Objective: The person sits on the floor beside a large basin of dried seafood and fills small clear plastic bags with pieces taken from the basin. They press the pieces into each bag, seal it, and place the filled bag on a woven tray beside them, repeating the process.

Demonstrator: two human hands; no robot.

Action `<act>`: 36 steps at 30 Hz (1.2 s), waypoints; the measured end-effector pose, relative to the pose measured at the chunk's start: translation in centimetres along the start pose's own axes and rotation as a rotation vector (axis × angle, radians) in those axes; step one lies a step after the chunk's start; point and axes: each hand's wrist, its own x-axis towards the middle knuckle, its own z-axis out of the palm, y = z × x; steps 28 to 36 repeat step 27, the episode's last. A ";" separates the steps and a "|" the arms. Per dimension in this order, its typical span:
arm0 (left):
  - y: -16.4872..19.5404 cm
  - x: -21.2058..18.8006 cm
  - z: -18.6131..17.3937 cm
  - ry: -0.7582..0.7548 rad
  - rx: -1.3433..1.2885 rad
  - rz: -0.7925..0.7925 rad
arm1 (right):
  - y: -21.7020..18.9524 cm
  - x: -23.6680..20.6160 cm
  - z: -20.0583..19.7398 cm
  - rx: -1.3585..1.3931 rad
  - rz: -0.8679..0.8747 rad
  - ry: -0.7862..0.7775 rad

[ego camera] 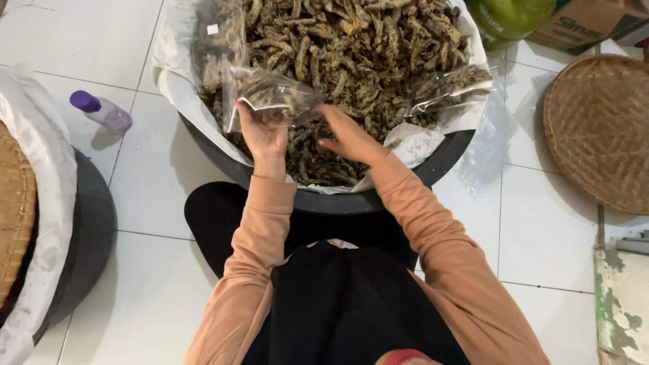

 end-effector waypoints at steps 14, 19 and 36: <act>-1.9 0.9 0.1 -0.070 -0.220 -0.088 | 2.1 -1.2 1.6 -0.583 -0.001 -0.083; -2.3 1.4 -0.2 -0.070 -0.071 0.017 | -3.4 -1.8 -5.5 -0.134 0.152 0.624; -6.6 -3.9 3.6 -0.001 0.120 -0.081 | -9.6 0.8 -5.5 -0.343 0.063 0.691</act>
